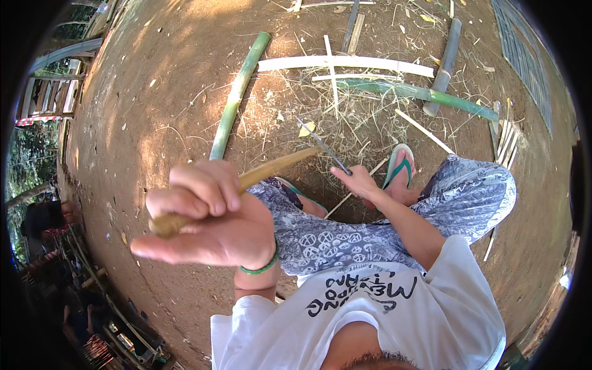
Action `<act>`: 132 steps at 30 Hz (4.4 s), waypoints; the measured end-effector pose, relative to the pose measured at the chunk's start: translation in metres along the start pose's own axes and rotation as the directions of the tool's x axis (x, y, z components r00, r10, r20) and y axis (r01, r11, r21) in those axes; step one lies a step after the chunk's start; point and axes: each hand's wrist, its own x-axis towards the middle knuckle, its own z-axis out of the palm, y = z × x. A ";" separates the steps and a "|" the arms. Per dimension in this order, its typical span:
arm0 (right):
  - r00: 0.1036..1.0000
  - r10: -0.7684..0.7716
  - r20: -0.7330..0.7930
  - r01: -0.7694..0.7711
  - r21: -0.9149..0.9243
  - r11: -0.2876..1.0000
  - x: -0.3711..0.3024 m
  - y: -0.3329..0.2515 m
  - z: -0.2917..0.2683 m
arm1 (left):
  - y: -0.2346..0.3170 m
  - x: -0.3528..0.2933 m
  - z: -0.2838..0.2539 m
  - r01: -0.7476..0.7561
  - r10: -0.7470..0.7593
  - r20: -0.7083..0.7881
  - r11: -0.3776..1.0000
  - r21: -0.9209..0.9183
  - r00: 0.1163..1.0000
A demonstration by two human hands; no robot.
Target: The person sits on the ground and uses a large machete to shave and smooth a long, thin strip of bamboo. They hold the bamboo strip vertically with one hand and repeatedly strike it with the blade to remove the outer layer and refine the shape.
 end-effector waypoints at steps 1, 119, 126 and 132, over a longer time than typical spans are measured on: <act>0.992 -0.125 -0.027 0.126 0.047 0.991 -0.003 -0.018 0.002 | -0.001 0.007 0.004 0.022 -0.023 0.015 0.998 0.066 1.000; 0.217 -0.973 -0.084 0.507 -0.842 0.185 -0.113 -0.189 -0.266 | -0.007 -0.078 -0.015 0.950 -0.861 0.508 0.175 0.259 0.020; 0.356 -0.879 -0.316 0.450 -0.766 0.458 -0.103 -0.196 -0.299 | -0.001 -0.087 -0.025 0.954 -0.869 0.494 0.121 0.273 -0.031; 0.205 -0.974 -0.094 0.498 -0.847 0.187 -0.107 -0.192 -0.282 | 0.001 -0.084 -0.029 0.957 -0.863 0.506 0.147 0.250 0.000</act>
